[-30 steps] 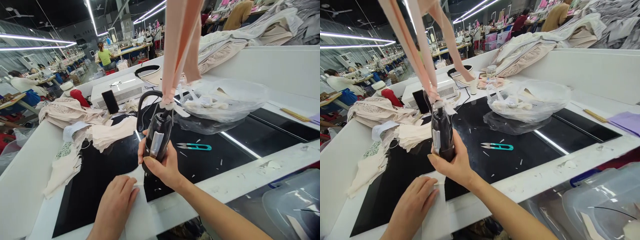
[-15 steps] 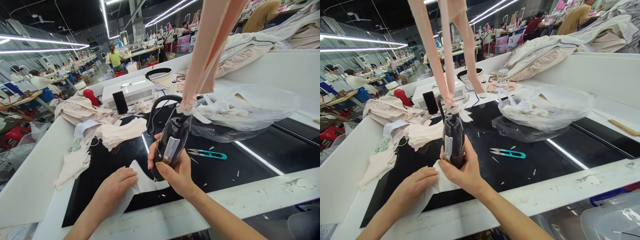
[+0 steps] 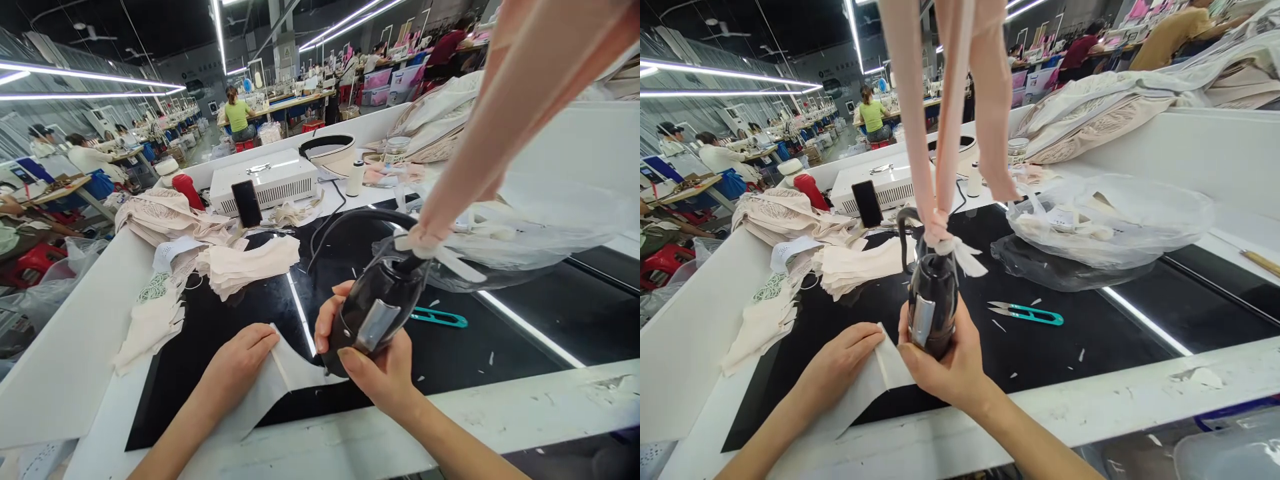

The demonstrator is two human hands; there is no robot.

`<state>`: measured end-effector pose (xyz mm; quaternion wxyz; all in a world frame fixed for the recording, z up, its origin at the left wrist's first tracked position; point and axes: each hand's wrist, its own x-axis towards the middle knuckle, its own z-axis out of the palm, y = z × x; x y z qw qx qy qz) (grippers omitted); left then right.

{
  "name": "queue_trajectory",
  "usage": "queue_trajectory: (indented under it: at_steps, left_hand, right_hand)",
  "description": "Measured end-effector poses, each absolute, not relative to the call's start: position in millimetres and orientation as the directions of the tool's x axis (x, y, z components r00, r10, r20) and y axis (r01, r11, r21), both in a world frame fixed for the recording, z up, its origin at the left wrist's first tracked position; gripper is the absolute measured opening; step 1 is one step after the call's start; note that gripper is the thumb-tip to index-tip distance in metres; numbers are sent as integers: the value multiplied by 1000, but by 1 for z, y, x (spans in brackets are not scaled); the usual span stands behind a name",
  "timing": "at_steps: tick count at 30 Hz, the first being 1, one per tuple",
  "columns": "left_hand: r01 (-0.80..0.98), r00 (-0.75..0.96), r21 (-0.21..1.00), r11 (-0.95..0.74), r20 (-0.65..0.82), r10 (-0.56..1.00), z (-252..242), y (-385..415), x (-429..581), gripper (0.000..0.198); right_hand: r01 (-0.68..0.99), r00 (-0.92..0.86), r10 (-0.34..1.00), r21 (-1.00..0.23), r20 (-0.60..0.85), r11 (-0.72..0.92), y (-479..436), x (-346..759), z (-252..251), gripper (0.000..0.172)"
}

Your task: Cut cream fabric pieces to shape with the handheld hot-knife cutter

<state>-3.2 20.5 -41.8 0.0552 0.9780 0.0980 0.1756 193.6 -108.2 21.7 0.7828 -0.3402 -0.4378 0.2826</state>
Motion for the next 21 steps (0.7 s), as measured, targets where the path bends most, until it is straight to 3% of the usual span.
queue_trajectory:
  at_steps: [14, 21]
  left_hand:
    - [180, 908, 81, -980, 369, 198, -46, 13, -7, 33]
    - [177, 892, 138, -974, 396, 218, -44, 9, -3, 33]
  right_hand:
    - [-143, 530, 680, -736, 507, 661, -72, 187, 25, 36]
    - [-157, 546, 705, -771, 453, 617, -34, 175, 22, 30]
